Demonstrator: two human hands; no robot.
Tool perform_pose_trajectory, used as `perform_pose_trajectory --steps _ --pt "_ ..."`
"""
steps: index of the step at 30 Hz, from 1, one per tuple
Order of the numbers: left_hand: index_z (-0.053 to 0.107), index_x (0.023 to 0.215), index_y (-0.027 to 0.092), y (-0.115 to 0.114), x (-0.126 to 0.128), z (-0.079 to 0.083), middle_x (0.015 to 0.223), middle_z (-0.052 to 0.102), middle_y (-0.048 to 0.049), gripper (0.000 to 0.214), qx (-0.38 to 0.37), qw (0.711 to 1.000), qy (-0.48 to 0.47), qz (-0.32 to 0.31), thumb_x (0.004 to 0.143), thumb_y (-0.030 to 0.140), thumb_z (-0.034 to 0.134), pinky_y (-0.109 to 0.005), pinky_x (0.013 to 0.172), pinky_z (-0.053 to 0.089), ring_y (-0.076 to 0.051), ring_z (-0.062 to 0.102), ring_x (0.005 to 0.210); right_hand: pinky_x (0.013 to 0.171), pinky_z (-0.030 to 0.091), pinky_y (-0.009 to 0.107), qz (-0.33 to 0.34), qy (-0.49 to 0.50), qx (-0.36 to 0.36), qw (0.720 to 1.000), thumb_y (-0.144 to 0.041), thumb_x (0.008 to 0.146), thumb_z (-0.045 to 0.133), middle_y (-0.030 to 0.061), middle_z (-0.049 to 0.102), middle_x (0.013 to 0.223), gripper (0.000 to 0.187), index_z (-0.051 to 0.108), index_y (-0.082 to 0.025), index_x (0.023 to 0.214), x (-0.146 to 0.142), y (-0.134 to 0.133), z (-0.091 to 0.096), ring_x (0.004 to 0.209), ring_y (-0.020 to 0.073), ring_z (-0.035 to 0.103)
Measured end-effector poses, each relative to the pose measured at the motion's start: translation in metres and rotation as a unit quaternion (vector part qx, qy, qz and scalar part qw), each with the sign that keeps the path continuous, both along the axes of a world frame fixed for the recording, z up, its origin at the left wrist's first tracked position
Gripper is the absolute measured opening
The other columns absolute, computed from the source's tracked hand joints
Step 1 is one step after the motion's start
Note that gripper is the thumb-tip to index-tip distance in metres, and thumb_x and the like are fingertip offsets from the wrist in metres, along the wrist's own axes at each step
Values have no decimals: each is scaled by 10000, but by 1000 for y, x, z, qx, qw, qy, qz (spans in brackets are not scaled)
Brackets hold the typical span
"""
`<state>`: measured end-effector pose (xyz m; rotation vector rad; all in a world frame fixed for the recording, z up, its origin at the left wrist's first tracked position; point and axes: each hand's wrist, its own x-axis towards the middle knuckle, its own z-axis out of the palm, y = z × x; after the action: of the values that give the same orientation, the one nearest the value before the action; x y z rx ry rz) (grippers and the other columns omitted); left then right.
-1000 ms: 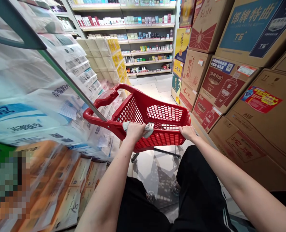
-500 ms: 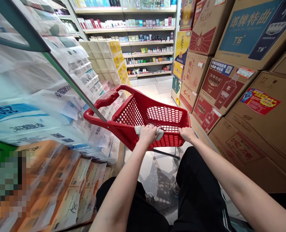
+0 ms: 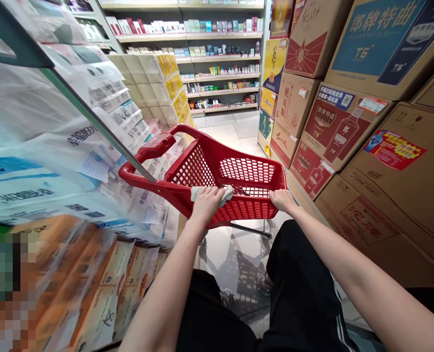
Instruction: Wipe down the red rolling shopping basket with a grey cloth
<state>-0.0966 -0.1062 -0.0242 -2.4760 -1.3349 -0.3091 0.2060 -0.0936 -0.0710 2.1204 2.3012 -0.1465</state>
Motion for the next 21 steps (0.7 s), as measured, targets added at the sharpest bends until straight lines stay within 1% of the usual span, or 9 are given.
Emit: perform_pose_trajectory --steps 3,5,7,9,13,16,18,21 --pt "523 1168 209 1 -40 15 956 559 -79 318 23 999 14 20 906 211 344 -380 919 338 -216 478 936 699 374 261 5 0 -1 1000 -337 957 157 110 706 898 596 704 -141 823 1 2 -1 858 196 636" --pt "524 1170 191 0 -61 22 989 553 -72 320 41 999 -6 24 905 203 345 -400 993 296 -209 457 982 694 371 263 7 3 1 1000 -342 955 160 110 705 891 596 700 -139 810 1 2 -1 849 197 635" --pt "536 1147 173 0 -75 27 977 547 -57 305 45 998 -39 26 908 206 349 -416 1021 274 -197 445 994 687 367 264 8 8 3 1000 -348 953 159 113 703 895 597 695 -135 801 0 2 -2 842 196 633" --pt "561 1080 163 2 -82 28 934 543 -45 269 36 997 -57 34 908 225 364 -425 1010 285 -188 445 969 681 366 265 8 17 -1 1000 -352 952 151 113 701 901 601 690 -133 800 0 2 -1 844 197 630" --pt "590 942 180 11 -84 26 876 550 -38 191 18 998 -42 44 878 279 440 -407 963 318 -186 459 905 718 383 282 -1 33 -29 999 -379 957 113 123 690 952 621 675 -138 850 1 0 4 886 213 624" --pt "597 885 205 17 -80 23 858 563 -55 179 16 997 -38 58 846 345 492 -427 951 302 -213 476 898 767 400 319 18 41 -59 997 -423 956 74 136 678 998 645 656 -146 926 -1 -1 10 936 238 617" --pt "600 875 220 17 -71 20 861 569 -70 174 13 996 -50 66 827 361 511 -446 950 284 -234 483 916 799 407 346 36 55 -82 994 -466 948 50 145 668 1033 674 643 -146 975 -6 0 15 974 257 608" --pt "608 893 231 13 -45 12 868 577 -83 187 4 996 -63 62 809 375 524 -443 940 289 -247 488 933 856 405 351 62 115 -120 984 -564 917 24 154 623 1154 750 624 -135 1054 -21 3 21 1052 270 580"
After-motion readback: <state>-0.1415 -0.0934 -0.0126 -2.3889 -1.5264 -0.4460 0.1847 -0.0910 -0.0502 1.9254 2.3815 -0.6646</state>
